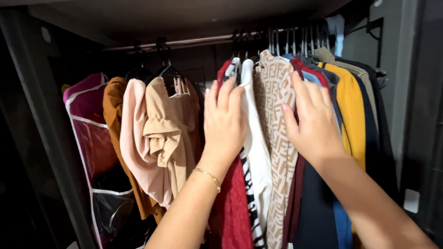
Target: The recorder picks out several items of clothing from a closet and places them on a bed.
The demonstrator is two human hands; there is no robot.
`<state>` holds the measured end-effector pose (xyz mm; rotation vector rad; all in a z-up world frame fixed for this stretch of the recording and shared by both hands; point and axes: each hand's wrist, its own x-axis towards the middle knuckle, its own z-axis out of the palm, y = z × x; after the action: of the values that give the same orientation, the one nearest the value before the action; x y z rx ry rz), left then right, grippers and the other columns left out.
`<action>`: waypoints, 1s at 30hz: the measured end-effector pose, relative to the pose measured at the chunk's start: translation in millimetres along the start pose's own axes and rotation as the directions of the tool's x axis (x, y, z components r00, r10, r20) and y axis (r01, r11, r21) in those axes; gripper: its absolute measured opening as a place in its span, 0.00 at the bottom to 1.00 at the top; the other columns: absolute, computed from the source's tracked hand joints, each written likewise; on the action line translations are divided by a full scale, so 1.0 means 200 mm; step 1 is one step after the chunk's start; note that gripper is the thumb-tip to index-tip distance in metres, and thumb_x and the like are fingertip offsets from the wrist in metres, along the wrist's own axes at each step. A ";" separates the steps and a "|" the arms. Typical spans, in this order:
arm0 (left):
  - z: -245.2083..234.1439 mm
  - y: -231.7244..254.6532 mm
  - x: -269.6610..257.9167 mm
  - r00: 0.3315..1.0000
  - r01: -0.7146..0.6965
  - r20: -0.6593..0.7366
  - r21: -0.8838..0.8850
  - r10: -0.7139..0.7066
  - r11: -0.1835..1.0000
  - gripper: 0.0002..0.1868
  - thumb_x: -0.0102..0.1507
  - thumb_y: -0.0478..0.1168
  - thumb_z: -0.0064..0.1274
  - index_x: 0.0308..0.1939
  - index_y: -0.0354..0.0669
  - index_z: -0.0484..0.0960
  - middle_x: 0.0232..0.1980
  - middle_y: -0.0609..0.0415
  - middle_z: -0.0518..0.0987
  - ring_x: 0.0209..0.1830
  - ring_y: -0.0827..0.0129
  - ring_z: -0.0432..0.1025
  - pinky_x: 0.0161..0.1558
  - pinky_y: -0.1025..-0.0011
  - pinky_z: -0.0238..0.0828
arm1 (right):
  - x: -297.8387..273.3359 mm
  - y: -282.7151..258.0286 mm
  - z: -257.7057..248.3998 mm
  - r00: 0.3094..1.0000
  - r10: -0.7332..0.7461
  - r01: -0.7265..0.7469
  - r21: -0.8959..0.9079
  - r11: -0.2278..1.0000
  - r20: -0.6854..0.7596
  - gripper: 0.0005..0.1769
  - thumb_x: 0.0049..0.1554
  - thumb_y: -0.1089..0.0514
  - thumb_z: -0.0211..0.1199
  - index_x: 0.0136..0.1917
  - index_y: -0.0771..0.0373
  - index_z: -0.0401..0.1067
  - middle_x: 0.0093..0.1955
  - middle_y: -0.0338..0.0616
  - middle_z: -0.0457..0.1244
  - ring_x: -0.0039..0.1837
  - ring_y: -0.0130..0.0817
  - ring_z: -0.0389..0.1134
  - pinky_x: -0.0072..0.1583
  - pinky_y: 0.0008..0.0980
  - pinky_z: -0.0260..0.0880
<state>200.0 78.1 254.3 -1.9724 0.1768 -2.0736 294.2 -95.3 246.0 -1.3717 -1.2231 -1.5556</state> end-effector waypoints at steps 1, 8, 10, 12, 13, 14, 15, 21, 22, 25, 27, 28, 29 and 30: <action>0.00 0.00 0.00 1.000 -0.007 0.001 -0.037 0.007 0.999 0.24 0.62 0.30 0.54 0.63 0.40 0.72 0.71 0.45 0.68 0.74 0.39 0.59 0.75 0.46 0.54 | 0.01 -0.01 0.01 1.000 -0.004 0.003 -0.056 0.998 -0.014 0.35 0.60 0.61 0.64 0.76 0.74 0.58 0.65 0.59 0.62 0.67 0.55 0.60 0.69 0.46 0.61; 0.01 -0.01 -0.05 1.000 -0.011 0.003 -0.125 0.011 0.992 0.30 0.59 0.31 0.56 0.66 0.41 0.70 0.75 0.43 0.62 0.76 0.42 0.58 0.78 0.47 0.52 | 0.17 -0.09 0.07 0.990 0.131 -0.108 -0.311 0.944 0.053 0.16 0.58 0.55 0.68 0.55 0.66 0.74 0.52 0.52 0.62 0.59 0.52 0.59 0.60 0.47 0.60; -0.01 -0.01 -0.05 0.995 0.102 0.028 -0.218 -0.098 0.971 0.33 0.57 0.32 0.57 0.67 0.40 0.68 0.77 0.40 0.61 0.77 0.42 0.58 0.77 0.53 0.55 | 0.19 -0.10 0.12 0.997 0.065 -0.041 -0.381 0.924 0.051 0.14 0.56 0.54 0.68 0.49 0.67 0.74 0.51 0.55 0.63 0.58 0.53 0.61 0.58 0.48 0.62; 0.01 -0.01 -0.05 0.995 0.082 -0.025 -0.290 -0.093 0.954 0.36 0.59 0.33 0.57 0.70 0.37 0.64 0.78 0.38 0.59 0.79 0.42 0.57 0.79 0.54 0.55 | 0.21 -0.13 0.16 0.998 0.043 -0.027 -0.288 0.957 0.049 0.16 0.58 0.57 0.66 0.55 0.70 0.73 0.52 0.56 0.65 0.58 0.55 0.63 0.59 0.47 0.64; 0.01 -0.01 -0.05 0.993 0.056 -0.078 -0.360 -0.090 0.931 0.39 0.60 0.35 0.58 0.73 0.34 0.60 0.79 0.35 0.58 0.81 0.42 0.56 0.81 0.55 0.54 | 0.21 -0.14 0.18 0.999 0.022 -0.013 -0.192 0.981 0.044 0.19 0.60 0.59 0.64 0.61 0.73 0.72 0.53 0.57 0.67 0.57 0.57 0.65 0.59 0.47 0.66; 0.03 0.00 -0.06 0.993 0.058 -0.078 -0.358 -0.091 0.932 0.39 0.60 0.35 0.58 0.73 0.34 0.60 0.79 0.35 0.58 0.81 0.42 0.56 0.81 0.55 0.54 | 0.25 -0.15 0.19 0.999 0.021 -0.012 -0.190 0.982 0.045 0.19 0.60 0.59 0.64 0.61 0.73 0.72 0.53 0.57 0.67 0.57 0.57 0.65 0.59 0.47 0.66; 0.04 0.01 -0.07 0.982 0.102 -0.090 -0.496 -0.168 0.862 0.43 0.62 0.37 0.59 0.76 0.31 0.53 0.79 0.33 0.55 0.80 0.44 0.57 0.80 0.57 0.56 | 0.28 -0.17 0.19 0.953 0.248 -0.249 -0.017 0.968 0.176 0.24 0.63 0.53 0.61 0.68 0.68 0.68 0.51 0.60 0.68 0.56 0.57 0.68 0.59 0.46 0.68; 0.22 -0.03 -0.20 0.968 0.223 0.111 -0.788 -0.223 0.573 0.38 0.63 0.34 0.54 0.75 0.27 0.59 0.77 0.36 0.65 0.79 0.52 0.61 0.77 0.63 0.55 | 0.27 -0.04 0.35 0.853 0.430 -0.510 0.294 0.808 0.295 0.43 0.54 0.41 0.72 0.72 0.69 0.62 0.56 0.59 0.69 0.58 0.48 0.72 0.59 0.39 0.70; 0.26 -0.06 -0.23 0.957 0.255 0.154 -0.850 -0.246 0.462 0.31 0.67 0.31 0.50 0.75 0.27 0.65 0.78 0.38 0.67 0.80 0.55 0.62 0.79 0.64 0.53 | 0.26 -0.02 0.37 0.909 0.374 -0.417 0.442 0.794 0.186 0.42 0.52 0.44 0.73 0.72 0.66 0.65 0.59 0.54 0.70 0.61 0.40 0.73 0.60 0.35 0.69; 0.35 -0.17 -0.28 0.929 0.296 0.215 -0.920 -0.302 0.258 0.21 0.75 0.35 0.37 0.67 0.25 0.75 0.69 0.40 0.76 0.75 0.57 0.69 0.79 0.65 0.60 | 0.20 0.02 0.39 0.883 0.431 -0.461 0.502 0.731 0.184 0.36 0.54 0.50 0.67 0.74 0.61 0.67 0.59 0.49 0.72 0.60 0.32 0.73 0.62 0.30 0.70; 0.38 -0.16 -0.24 0.878 0.375 0.271 -0.902 -0.395 0.215 0.23 0.72 0.36 0.39 0.70 0.28 0.72 0.71 0.41 0.73 0.73 0.58 0.67 0.75 0.65 0.60 | 0.19 0.07 0.42 0.918 0.375 -0.382 0.550 0.742 0.132 0.35 0.55 0.53 0.66 0.75 0.63 0.67 0.64 0.49 0.71 0.65 0.32 0.71 0.65 0.29 0.67; 0.40 -0.16 -0.22 0.811 0.449 0.326 -0.879 -0.486 0.160 0.26 0.70 0.38 0.41 0.73 0.32 0.68 0.73 0.42 0.70 0.70 0.60 0.64 0.70 0.66 0.60 | 0.18 0.09 0.44 0.944 0.318 -0.304 0.589 0.748 0.083 0.34 0.57 0.56 0.65 0.76 0.64 0.66 0.69 0.49 0.69 0.69 0.31 0.69 0.69 0.29 0.65; 0.41 -0.15 -0.19 0.813 0.447 0.325 -0.880 -0.482 0.161 0.26 0.70 0.38 0.41 0.73 0.32 0.68 0.73 0.42 0.70 0.70 0.60 0.64 0.70 0.66 0.60 | 0.19 0.10 0.46 0.945 0.319 -0.302 0.589 0.750 0.079 0.34 0.57 0.56 0.65 0.76 0.64 0.66 0.69 0.49 0.69 0.69 0.31 0.69 0.69 0.29 0.65; 0.42 -0.15 -0.17 0.773 0.504 0.426 -0.863 -0.470 0.045 0.27 0.71 0.41 0.40 0.73 0.34 0.67 0.75 0.46 0.68 0.73 0.64 0.62 0.72 0.69 0.55 | 0.19 0.11 0.49 0.957 0.279 -0.257 0.664 0.702 0.075 0.35 0.57 0.58 0.67 0.76 0.66 0.64 0.72 0.52 0.66 0.72 0.33 0.66 0.71 0.30 0.62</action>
<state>280.7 124.1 234.6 -3.1340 1.2674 -2.6778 337.4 -5.8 285.9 -0.9713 -1.3133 -0.7893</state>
